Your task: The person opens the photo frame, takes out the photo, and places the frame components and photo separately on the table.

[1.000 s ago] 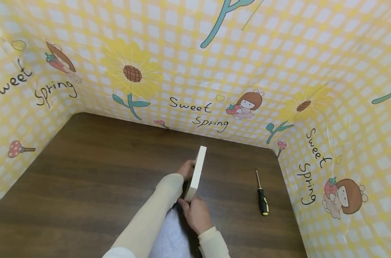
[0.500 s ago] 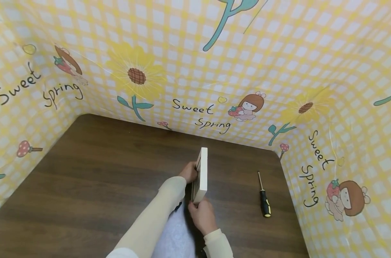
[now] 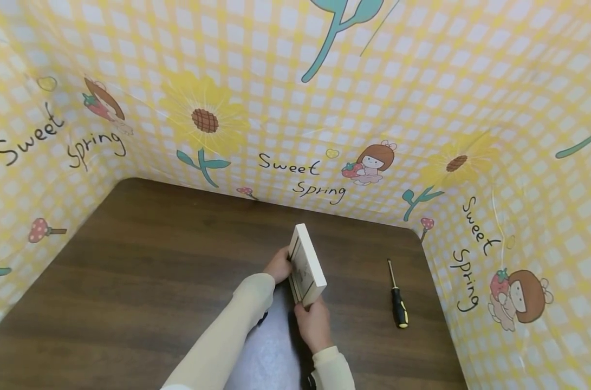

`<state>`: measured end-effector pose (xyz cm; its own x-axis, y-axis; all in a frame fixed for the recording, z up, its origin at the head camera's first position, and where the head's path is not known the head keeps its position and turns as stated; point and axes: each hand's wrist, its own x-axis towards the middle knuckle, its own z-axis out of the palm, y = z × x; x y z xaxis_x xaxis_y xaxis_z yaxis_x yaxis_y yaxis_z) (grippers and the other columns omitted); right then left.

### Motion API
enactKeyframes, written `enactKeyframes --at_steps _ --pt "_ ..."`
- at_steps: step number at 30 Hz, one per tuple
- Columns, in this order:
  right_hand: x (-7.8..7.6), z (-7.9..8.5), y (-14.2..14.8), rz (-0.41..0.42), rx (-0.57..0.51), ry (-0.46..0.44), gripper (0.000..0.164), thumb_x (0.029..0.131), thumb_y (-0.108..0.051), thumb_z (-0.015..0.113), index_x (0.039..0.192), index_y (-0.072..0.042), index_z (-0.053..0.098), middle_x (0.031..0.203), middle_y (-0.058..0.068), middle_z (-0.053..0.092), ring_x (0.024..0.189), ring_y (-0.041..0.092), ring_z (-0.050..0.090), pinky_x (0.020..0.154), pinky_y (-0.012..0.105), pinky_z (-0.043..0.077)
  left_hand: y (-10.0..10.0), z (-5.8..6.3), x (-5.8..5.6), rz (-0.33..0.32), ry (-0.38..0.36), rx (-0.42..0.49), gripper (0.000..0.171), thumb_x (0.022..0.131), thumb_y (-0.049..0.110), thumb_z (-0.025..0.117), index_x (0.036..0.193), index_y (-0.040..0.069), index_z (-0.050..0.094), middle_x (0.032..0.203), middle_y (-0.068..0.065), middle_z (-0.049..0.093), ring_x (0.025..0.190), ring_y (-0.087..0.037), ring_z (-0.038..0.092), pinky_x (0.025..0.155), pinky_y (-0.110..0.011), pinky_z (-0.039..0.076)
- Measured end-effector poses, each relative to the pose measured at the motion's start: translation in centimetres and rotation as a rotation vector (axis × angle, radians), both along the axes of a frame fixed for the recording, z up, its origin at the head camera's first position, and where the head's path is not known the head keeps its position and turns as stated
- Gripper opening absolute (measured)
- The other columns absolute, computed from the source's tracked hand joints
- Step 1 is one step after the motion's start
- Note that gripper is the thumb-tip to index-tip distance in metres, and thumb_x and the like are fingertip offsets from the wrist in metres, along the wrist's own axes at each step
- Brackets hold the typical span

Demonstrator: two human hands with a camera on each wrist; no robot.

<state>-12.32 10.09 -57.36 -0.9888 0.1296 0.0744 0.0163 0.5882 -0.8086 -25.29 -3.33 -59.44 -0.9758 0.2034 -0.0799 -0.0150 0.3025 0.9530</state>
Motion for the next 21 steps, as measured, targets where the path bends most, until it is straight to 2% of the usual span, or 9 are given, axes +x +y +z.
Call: enactKeyframes --at_steps 3,8,15,21 --pt "-0.1 0.1 0.1 -0.016 -0.001 -0.012 0.030 0.085 -0.004 0.069 0.115 0.001 0.063 0.108 0.017 0.069 0.100 0.032 0.065 0.085 0.049 0.051 -0.3 0.0 0.2 0.019 0.008 -0.031 0.044 0.080 -0.017 0.040 0.113 0.002 0.062 0.117 -0.014 0.064 0.108 -0.025 0.056 0.095 -0.047 0.045" --pt "-0.4 0.1 0.5 -0.020 -0.003 0.001 0.034 0.087 -0.004 0.069 0.118 0.004 0.060 0.112 0.022 0.068 0.105 0.036 0.065 0.087 0.051 0.051 -0.6 0.1 0.5 0.050 0.033 -0.056 0.045 0.076 -0.015 0.042 0.112 0.002 0.063 0.116 -0.013 0.066 0.109 -0.025 0.056 0.100 -0.048 0.043" --pt "-1.1 0.0 1.0 -0.037 0.017 0.015 0.035 0.088 -0.005 0.070 0.120 0.004 0.059 0.113 0.023 0.068 0.108 0.041 0.064 0.091 0.054 0.049 -0.9 0.1 0.9 0.093 0.054 -0.114 0.045 0.081 -0.010 0.044 0.120 0.003 0.062 0.119 -0.014 0.066 0.115 -0.028 0.058 0.102 -0.049 0.042" --pt "-1.6 -0.3 1.5 -0.048 0.092 0.076 0.030 0.090 -0.001 0.069 0.118 0.005 0.058 0.111 0.025 0.068 0.106 0.044 0.064 0.089 0.056 0.050 -1.3 0.2 1.1 0.074 0.078 -0.157 0.041 0.085 -0.006 0.047 0.123 0.003 0.060 0.119 -0.015 0.066 0.115 -0.032 0.059 0.100 -0.051 0.044"
